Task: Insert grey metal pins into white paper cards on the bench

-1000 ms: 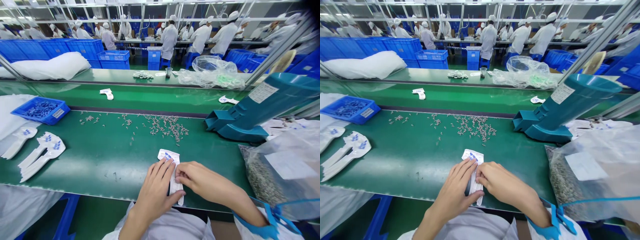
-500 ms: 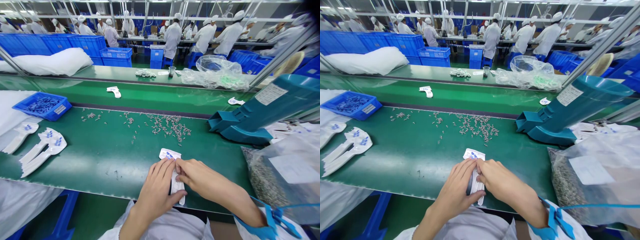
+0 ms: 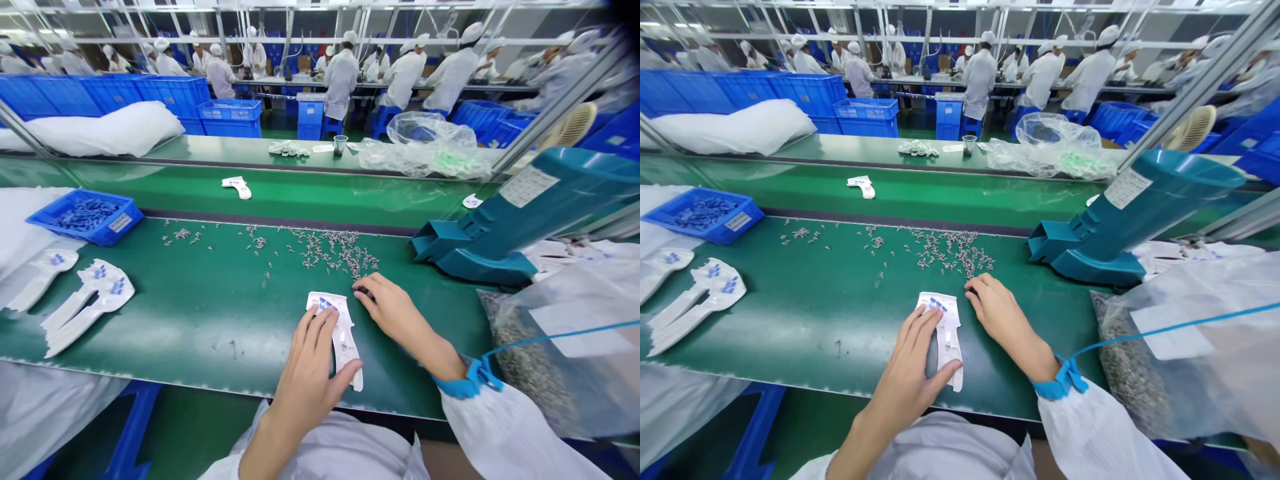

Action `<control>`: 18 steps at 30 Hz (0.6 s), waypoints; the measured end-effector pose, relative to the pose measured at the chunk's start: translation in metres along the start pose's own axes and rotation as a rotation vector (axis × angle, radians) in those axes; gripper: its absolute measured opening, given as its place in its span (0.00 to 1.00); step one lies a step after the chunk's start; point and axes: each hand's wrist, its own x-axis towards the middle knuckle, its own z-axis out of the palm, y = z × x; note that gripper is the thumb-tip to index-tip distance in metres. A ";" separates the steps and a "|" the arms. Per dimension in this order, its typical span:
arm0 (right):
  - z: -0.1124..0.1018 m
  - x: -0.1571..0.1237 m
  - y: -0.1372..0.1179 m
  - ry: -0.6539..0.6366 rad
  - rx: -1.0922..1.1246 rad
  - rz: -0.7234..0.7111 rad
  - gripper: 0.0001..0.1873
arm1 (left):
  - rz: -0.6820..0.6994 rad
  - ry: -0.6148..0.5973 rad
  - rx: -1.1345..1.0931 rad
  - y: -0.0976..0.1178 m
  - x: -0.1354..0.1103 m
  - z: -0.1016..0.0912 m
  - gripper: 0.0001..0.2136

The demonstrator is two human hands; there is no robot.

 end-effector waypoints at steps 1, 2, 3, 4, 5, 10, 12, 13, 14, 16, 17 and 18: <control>0.000 -0.001 -0.002 0.002 0.013 -0.004 0.13 | -0.010 0.027 -0.022 0.000 0.000 -0.001 0.29; -0.001 -0.004 -0.006 -0.009 0.049 -0.001 0.13 | -0.017 0.057 -0.046 0.000 0.000 -0.001 0.27; -0.005 -0.008 -0.011 -0.035 0.109 0.002 0.12 | -0.021 0.084 -0.070 0.001 0.001 -0.002 0.24; -0.010 -0.013 -0.016 -0.074 0.192 0.004 0.12 | -0.020 0.105 -0.094 0.001 0.001 -0.002 0.20; -0.016 -0.019 -0.022 -0.134 0.292 0.001 0.11 | -0.013 0.118 -0.115 0.002 0.001 -0.003 0.17; -0.040 -0.042 -0.044 -0.477 0.682 -0.051 0.11 | 0.051 0.122 -0.201 0.007 0.003 -0.007 0.05; -0.039 -0.043 -0.048 -0.502 0.736 -0.037 0.11 | 0.053 0.153 -0.213 0.007 0.003 -0.007 0.03; -0.037 -0.042 -0.050 -0.487 0.754 -0.012 0.12 | 0.046 0.184 -0.209 0.007 0.003 -0.007 0.03; -0.034 -0.042 -0.051 -0.464 0.763 0.021 0.12 | 0.033 0.219 -0.199 0.007 0.003 -0.006 0.03; -0.028 -0.040 -0.052 -0.422 0.752 0.088 0.13 | -0.001 0.281 -0.170 0.006 0.002 -0.004 0.04; -0.025 -0.040 -0.053 -0.415 0.742 0.110 0.14 | -0.014 0.304 -0.154 0.005 0.001 -0.003 0.04; -0.024 -0.039 -0.054 -0.418 0.735 0.119 0.14 | -0.021 0.321 -0.139 0.004 0.001 -0.002 0.04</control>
